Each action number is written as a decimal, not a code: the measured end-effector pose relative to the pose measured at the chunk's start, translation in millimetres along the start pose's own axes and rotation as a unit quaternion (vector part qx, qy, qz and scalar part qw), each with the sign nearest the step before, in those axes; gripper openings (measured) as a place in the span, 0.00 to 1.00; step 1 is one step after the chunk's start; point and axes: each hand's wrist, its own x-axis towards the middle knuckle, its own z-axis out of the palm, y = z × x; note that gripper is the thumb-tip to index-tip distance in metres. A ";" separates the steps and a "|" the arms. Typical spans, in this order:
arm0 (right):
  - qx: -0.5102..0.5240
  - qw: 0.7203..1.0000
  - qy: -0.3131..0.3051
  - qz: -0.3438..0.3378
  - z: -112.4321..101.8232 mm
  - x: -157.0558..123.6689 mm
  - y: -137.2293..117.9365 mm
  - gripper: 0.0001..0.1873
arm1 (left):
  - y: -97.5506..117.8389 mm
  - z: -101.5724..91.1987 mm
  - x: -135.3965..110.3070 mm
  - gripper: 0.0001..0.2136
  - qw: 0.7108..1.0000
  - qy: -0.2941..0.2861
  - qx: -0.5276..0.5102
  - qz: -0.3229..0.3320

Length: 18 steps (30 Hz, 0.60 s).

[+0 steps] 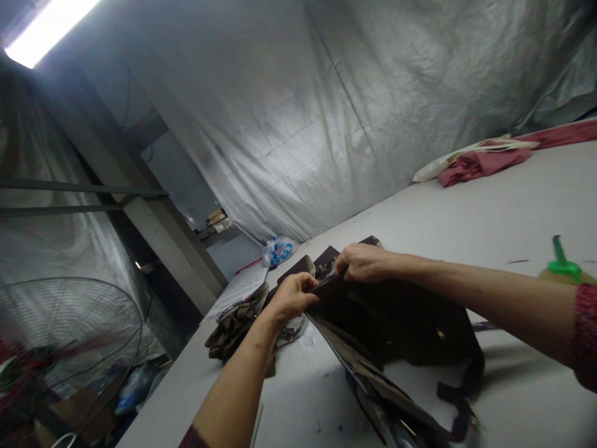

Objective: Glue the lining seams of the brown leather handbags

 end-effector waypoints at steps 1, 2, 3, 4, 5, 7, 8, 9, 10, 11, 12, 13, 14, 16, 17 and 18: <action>0.004 1.000 -0.008 0.004 0.3 0.1 0.5 0.07 | -0.5 -2.3 4.6 0.10 1.000 -0.007 -0.003 0.000; 0.007 1.000 -0.014 0.009 0.7 0.8 1.2 0.08 | -0.9 -3.7 9.4 0.10 1.000 -0.012 -0.007 0.001; 0.008 1.000 -0.018 0.015 1.3 1.8 2.2 0.09 | -1.5 -4.0 14.0 0.10 1.000 -0.011 -0.010 0.002; 0.008 1.000 -0.017 0.023 1.8 3.2 3.7 0.10 | -2.2 -3.2 18.1 0.09 1.000 -0.005 -0.011 0.005; 0.008 0.999 -0.015 0.030 2.2 4.7 5.3 0.11 | -3.1 -1.3 21.7 0.10 1.000 0.005 -0.011 0.010; 0.009 0.999 -0.008 0.044 2.6 7.5 8.8 0.12 | -5.6 4.2 27.3 0.12 0.999 0.029 -0.007 0.025; 0.012 0.999 -0.006 0.048 2.7 8.4 10.4 0.13 | -6.9 7.1 29.5 0.13 0.999 0.038 -0.005 0.032; 0.015 0.999 -0.004 0.051 2.7 9.0 11.6 0.13 | -8.1 9.7 31.6 0.13 0.998 0.042 -0.001 0.039; 0.019 0.998 -0.002 0.052 2.8 9.3 12.6 0.12 | -9.0 11.6 33.6 0.12 0.998 0.045 0.004 0.044; 0.024 0.998 0.000 0.051 2.9 9.3 13.4 0.11 | -9.8 12.9 35.4 0.11 0.998 0.049 0.011 0.049; 0.029 0.998 0.002 0.049 3.1 9.3 14.1 0.10 | -10.3 13.5 37.0 0.09 0.997 0.053 0.020 0.053; 0.036 0.998 0.004 0.045 3.3 9.3 14.7 0.08 | -10.6 13.6 38.4 0.08 0.996 0.059 0.030 0.057; 0.043 0.998 0.004 0.041 3.6 9.4 15.5 0.07 | -10.7 13.2 39.5 0.07 0.995 0.065 0.041 0.062; 0.059 0.998 0.004 0.034 4.5 10.4 17.6 0.05 | -10.7 12.2 40.8 0.07 0.993 0.073 0.059 0.074; 0.067 0.997 0.004 0.032 5.0 11.2 18.8 0.06 | -10.4 11.8 41.3 0.07 0.992 0.073 0.067 0.080; 0.074 0.997 0.005 0.030 5.6 12.1 20.1 0.07 | -10.0 11.8 41.7 0.07 0.991 0.071 0.074 0.086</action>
